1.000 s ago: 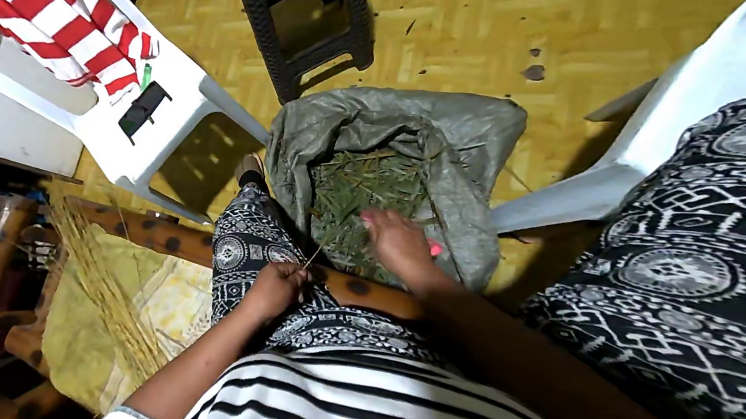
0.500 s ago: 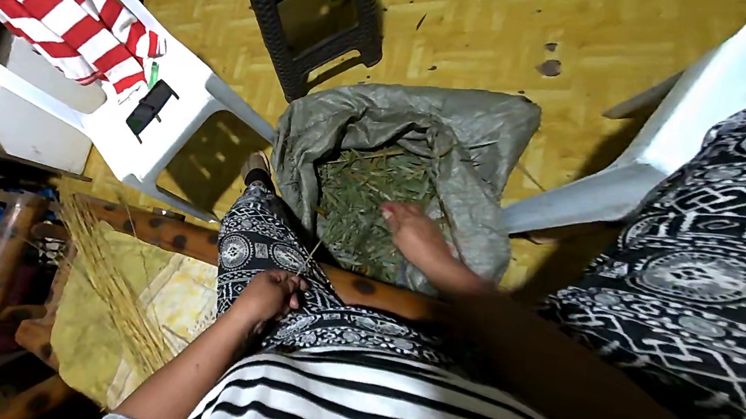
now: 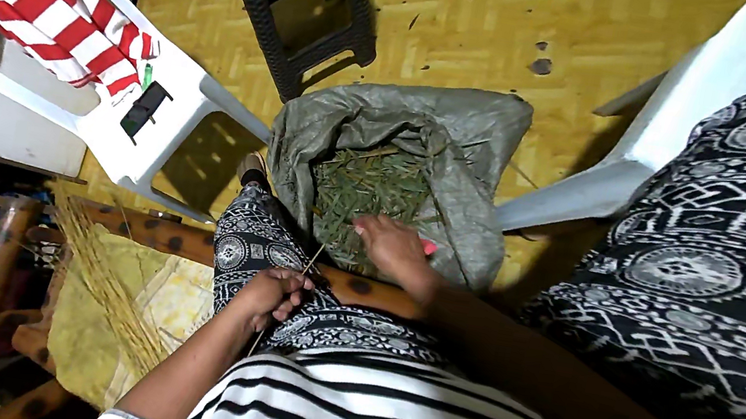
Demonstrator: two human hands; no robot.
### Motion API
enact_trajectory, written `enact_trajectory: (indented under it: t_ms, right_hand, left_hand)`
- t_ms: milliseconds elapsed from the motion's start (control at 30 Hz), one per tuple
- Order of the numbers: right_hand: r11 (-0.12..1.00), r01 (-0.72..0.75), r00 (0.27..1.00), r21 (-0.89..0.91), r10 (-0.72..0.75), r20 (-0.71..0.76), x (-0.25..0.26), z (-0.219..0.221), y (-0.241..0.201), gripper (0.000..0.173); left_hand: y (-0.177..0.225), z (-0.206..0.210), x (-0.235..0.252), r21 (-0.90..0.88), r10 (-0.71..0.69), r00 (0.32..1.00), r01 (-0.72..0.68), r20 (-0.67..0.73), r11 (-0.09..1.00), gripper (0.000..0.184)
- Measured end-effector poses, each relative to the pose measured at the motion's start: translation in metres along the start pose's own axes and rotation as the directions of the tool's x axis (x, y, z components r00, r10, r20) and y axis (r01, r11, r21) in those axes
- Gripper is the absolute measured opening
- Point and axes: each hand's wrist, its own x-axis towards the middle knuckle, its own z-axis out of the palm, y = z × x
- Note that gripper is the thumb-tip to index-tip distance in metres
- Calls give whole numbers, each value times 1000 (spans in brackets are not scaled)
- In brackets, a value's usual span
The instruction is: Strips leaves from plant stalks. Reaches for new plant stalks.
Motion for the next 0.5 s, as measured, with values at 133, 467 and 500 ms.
enact_trajectory:
  t_ms: [133, 467, 500]
  right_hand:
    - [995, -95, 995, -17, 95, -3, 7, -3, 11, 42]
    - [970, -244, 969, 12, 244, -24, 13, -10, 37, 45]
    - [976, -216, 975, 40, 218, -46, 12, -9, 32, 44]
  left_hand:
    - [-5, -6, -5, 41, -8, 1000, 8, -6, 999, 24]
    - [-18, -13, -13, 108, 9, 999, -4, -46, 994, 23]
    - [-17, -11, -12, 126, 31, 998, -23, -56, 992, 23]
